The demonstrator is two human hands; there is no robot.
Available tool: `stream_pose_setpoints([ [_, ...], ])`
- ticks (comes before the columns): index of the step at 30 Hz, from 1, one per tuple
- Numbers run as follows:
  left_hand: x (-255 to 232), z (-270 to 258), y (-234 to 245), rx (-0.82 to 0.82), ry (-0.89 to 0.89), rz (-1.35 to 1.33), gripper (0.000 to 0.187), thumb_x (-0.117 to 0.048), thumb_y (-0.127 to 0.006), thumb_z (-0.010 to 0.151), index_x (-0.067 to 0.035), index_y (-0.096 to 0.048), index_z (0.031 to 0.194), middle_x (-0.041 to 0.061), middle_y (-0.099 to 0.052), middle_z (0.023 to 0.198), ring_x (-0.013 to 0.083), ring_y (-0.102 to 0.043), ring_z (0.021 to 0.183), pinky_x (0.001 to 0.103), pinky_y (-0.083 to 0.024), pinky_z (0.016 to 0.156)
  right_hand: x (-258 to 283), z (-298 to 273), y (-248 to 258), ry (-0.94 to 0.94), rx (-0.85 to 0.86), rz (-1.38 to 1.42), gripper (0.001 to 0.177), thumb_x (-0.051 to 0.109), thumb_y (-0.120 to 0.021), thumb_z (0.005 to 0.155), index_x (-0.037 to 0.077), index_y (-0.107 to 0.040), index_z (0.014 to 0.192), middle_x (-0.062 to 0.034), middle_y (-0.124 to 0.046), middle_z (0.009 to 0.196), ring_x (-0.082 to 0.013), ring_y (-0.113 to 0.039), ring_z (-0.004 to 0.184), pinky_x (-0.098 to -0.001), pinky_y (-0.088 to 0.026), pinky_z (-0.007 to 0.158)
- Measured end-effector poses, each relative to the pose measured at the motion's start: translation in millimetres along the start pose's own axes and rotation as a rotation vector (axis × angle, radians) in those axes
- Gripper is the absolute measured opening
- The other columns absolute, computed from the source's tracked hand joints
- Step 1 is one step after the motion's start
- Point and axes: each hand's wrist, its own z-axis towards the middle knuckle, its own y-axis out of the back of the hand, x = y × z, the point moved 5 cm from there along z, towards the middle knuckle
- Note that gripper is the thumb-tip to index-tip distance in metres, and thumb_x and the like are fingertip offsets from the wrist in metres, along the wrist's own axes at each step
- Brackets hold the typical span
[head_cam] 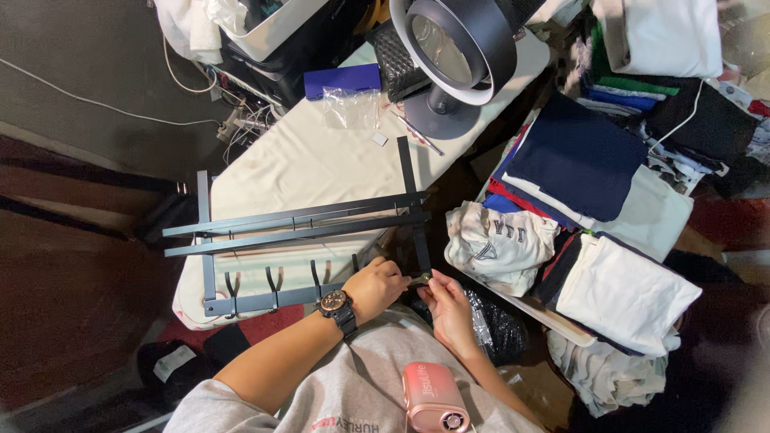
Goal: The person assembles a black metal shelf by attaching small plastic feet to its base using a wrench. After completing the assembly, they place the shelf on a table and then open a black plastic-wrapped package using a pen.
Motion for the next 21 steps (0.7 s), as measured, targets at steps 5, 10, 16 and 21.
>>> stream_pose_setpoints([
  [5, 0.5, -0.1, 1.9, -0.032, 0.044, -0.04, 0.018, -0.016, -0.076, 0.082, -0.011, -0.08, 0.099, 0.006, -0.067, 0.089, 0.0263, -0.059, 0.087, 0.036, -0.052, 0.08, 3.6, 0.3, -0.9, 0.002, 0.024, -0.014, 0.02, 0.001, -0.06, 0.099, -0.001, -0.062, 0.118, -0.0118, -0.069, 0.108, -0.0195, -0.067, 0.097, -0.037, -0.055, 0.091],
  [10, -6.9, 0.9, 5.6, -0.019, -0.023, 0.061, 0.02, -0.012, -0.071, 0.083, -0.011, -0.081, 0.1, 0.004, -0.067, 0.086, 0.0249, -0.059, 0.084, 0.035, -0.052, 0.077, 7.0, -0.2, -2.8, -0.022, 0.025, -0.004, 0.02, 0.001, -0.06, 0.097, 0.0, -0.063, 0.117, -0.0111, -0.07, 0.107, -0.0187, -0.068, 0.098, -0.0362, -0.056, 0.091],
  [16, -14.6, 3.9, 17.3, -0.032, -0.149, 0.158, 0.011, -0.014, -0.072, 0.083, -0.005, -0.078, 0.089, 0.005, -0.063, 0.083, 0.0235, -0.057, 0.08, 0.033, -0.051, 0.071, 13.8, 3.5, -2.9, -0.071, 0.02, -0.005, 0.015, 0.004, -0.063, 0.097, 0.001, -0.064, 0.112, -0.0093, -0.069, 0.099, -0.0184, -0.067, 0.089, -0.0362, -0.056, 0.086],
  [21, -21.3, 4.4, 27.2, -0.102, -0.175, 0.186, 0.019, -0.012, -0.072, 0.081, -0.004, -0.079, 0.097, 0.005, -0.061, 0.08, 0.0233, -0.056, 0.077, 0.033, -0.05, 0.068, 17.3, 7.1, -4.5, -0.085, 0.026, -0.021, 0.011, 0.006, -0.064, 0.097, 0.002, -0.063, 0.107, -0.0076, -0.068, 0.095, -0.0177, -0.066, 0.086, -0.036, -0.057, 0.084],
])
